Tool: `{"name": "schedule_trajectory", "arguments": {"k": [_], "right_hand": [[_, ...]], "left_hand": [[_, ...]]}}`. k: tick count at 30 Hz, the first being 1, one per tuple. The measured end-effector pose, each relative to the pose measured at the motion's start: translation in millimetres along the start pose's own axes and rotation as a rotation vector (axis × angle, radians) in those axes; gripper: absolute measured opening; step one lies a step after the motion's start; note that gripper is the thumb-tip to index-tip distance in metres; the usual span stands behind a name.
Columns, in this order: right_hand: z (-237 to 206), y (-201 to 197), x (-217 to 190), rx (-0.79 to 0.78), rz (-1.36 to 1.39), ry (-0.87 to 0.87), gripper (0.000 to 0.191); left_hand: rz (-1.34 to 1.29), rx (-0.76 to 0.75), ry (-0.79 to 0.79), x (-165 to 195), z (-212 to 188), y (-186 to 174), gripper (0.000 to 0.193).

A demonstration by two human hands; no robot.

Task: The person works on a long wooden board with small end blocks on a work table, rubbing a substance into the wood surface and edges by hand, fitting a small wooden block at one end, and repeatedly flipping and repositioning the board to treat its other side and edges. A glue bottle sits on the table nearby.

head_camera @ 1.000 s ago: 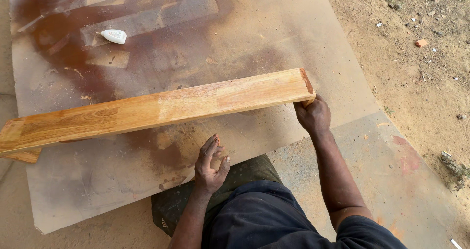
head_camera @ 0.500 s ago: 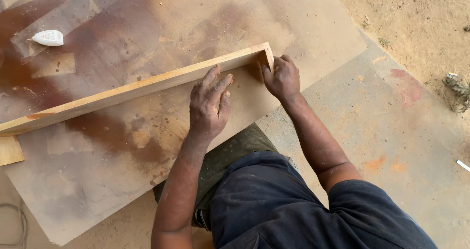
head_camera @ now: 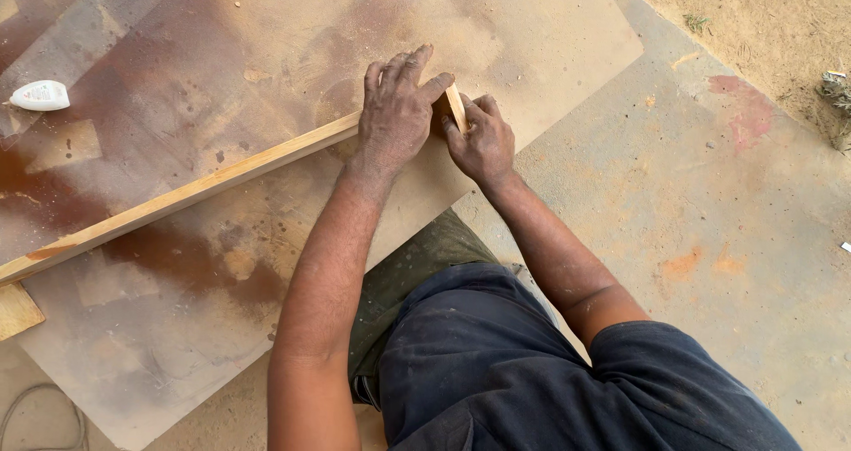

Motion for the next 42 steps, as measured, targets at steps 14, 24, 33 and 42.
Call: {"name": "schedule_trajectory", "arguments": {"k": [14, 24, 33, 42], "right_hand": [[-4.8, 10.2, 6.7, -0.010, 0.040, 0.016, 0.049], [-5.3, 10.1, 6.0, 0.009, 0.033, -0.025, 0.050], [-4.2, 12.2, 9.9, 0.002, 0.040, 0.021, 0.049], [-5.3, 15.3, 12.7, -0.033, 0.044, 0.057, 0.049]], "left_hand": [[0.328, -0.057, 0.175, 5.8, 1.9, -1.3, 0.012], [0.180, 0.056, 0.178, 14.6, 6.1, -6.2, 0.018], [0.109, 0.068, 0.121, 3.2, 5.3, -5.3, 0.019], [0.394, 0.051, 0.146, -5.3, 2.2, 9.3, 0.016]]}}
Point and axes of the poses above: each hand's wrist, its own z-axis towards the middle knuckle, its own y-axis out of the palm, x = y × z, the point moved 8 cm from there along z, towards the middle knuckle, and after that the axes turned 7 degrees about -y, right-handed, at the moved point
